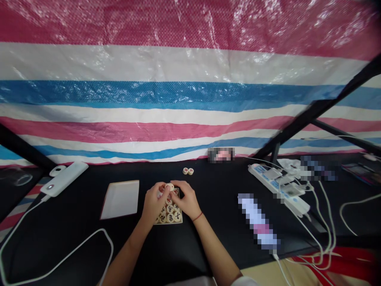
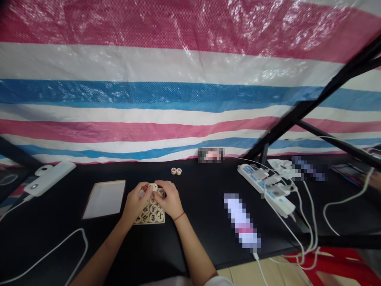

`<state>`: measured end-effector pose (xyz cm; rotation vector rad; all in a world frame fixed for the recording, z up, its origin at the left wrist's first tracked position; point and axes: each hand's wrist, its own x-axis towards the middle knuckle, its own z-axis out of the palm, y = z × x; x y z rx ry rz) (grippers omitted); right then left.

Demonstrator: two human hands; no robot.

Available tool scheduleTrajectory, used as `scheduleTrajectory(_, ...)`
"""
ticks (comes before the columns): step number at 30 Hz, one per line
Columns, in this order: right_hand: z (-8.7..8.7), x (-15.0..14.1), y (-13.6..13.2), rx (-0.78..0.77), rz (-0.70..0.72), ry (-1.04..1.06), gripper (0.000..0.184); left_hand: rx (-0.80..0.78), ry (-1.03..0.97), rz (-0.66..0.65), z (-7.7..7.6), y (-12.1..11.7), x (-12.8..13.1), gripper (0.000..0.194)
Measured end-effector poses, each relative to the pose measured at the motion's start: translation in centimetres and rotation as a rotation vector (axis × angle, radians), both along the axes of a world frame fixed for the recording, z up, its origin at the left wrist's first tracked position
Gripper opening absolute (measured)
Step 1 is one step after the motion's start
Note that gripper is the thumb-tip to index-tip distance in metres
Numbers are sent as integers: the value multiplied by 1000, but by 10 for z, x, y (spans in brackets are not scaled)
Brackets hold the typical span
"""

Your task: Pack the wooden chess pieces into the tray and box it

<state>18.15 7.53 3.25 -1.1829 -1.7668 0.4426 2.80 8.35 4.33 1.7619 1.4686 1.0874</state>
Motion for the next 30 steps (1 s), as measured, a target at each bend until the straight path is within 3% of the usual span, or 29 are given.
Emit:
scheduleTrajectory(3, 2, 0, 2, 57, 34, -2, 26, -9, -46, 4, -2, -2, 1, 20)
scheduleTrajectory(5, 0, 8, 7, 80, -37, 32, 23, -12, -117, 39, -5, -1, 1, 21)
scheduleTrajectory(11, -28, 72, 40, 52, -639, 59, 32, 6, -392, 113, -23, 8, -8, 28)
scheduleTrajectory(13, -40, 89, 49, -9, -687, -31, 30, 14, -417, 117, -28, 11, -11, 28)
scheduleTrajectory(16, -53, 97, 56, -59, -649, -154, 24, 18, -397, 128, -32, 13, -13, 30)
scheduleTrajectory(19, -55, 92, 58, -77, -633, -189, 20, 15, -319, 116, -29, 11, -13, 32)
scheduleTrajectory(24, -27, 66, 41, 4, -605, -141, 17, 146, -82, 41, -18, 5, -11, 27)
scheduleTrajectory(26, -8, 45, 26, 53, -433, -37, 17, 220, -8, -4, -16, 3, -10, 25)
scheduleTrajectory(28, 10, 19, 9, -27, -157, 22, 21, 280, 35, -43, -18, 1, -8, 23)
scheduleTrajectory(30, 22, -4, -5, -65, -26, 24, 19, 319, 56, -67, -20, 0, -7, 24)
